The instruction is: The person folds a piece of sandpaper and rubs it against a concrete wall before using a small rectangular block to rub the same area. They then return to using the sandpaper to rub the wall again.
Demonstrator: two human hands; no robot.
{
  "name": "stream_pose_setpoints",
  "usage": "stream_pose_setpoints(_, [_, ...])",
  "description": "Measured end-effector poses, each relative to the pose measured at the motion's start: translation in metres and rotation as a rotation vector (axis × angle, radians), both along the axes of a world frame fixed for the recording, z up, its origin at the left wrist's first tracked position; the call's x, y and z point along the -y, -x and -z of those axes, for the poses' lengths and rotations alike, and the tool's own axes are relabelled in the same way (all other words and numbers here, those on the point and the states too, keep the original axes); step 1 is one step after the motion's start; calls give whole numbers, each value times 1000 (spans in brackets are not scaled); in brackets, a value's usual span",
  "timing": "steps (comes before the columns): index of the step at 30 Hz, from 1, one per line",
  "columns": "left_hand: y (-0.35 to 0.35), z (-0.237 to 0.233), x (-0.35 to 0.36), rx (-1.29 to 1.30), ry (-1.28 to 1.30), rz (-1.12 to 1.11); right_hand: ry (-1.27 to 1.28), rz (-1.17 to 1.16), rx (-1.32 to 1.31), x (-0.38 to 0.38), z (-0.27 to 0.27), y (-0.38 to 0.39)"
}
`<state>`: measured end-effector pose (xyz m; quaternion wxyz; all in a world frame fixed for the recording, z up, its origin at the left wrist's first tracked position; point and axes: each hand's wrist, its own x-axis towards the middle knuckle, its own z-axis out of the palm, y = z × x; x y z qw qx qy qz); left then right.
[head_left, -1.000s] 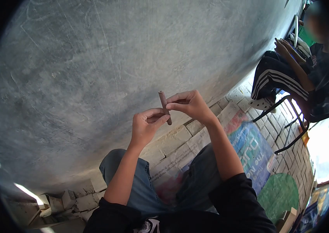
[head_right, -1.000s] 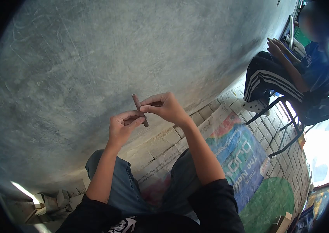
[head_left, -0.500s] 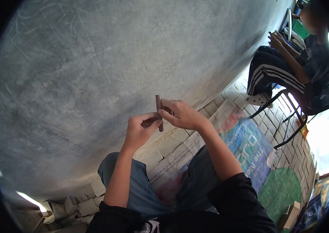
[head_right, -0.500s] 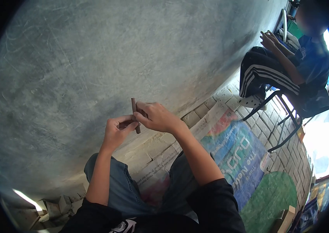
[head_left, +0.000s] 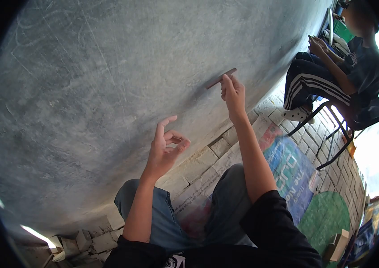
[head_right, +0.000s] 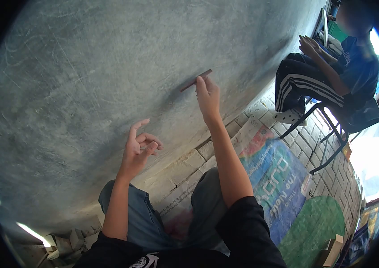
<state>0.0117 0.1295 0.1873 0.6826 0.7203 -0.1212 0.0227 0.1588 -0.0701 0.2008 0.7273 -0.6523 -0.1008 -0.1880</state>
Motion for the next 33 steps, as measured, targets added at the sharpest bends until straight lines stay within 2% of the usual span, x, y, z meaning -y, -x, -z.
stream_pose_setpoints(4, [1,-2,2,-11,2,45,34,34,35,-26,13,1])
stream_pose_setpoints(9, [6,-9,5,39,-136,53,68,75,81,-28,11,6])
stream_pose_setpoints(11, [8,-11,6,38,-135,66,214,110,108,-35,15,13])
stream_pose_setpoints(13, [8,-11,5,32,-139,76,209,58,65,-39,13,16])
stream_pose_setpoints(15, [8,-11,7,46,-161,60,103,142,56,-27,8,6])
stream_pose_setpoints(17, [8,-7,7,92,-193,70,111,170,21,-25,18,0])
stream_pose_setpoints(19, [6,-6,8,145,-231,74,254,143,115,-42,26,13])
stream_pose_setpoints(20, [6,-7,10,160,-245,75,252,140,111,-40,23,11])
stream_pose_setpoints(22, [9,-5,8,160,-259,81,47,112,-57,-32,13,9])
stream_pose_setpoints(27, [11,-11,8,157,-316,103,137,82,-70,-42,16,21])
stream_pose_setpoints(30, [10,-7,8,180,-370,90,-51,-37,-127,-33,15,16])
stream_pose_setpoints(33, [12,-9,8,158,-381,94,88,30,-127,-41,22,23])
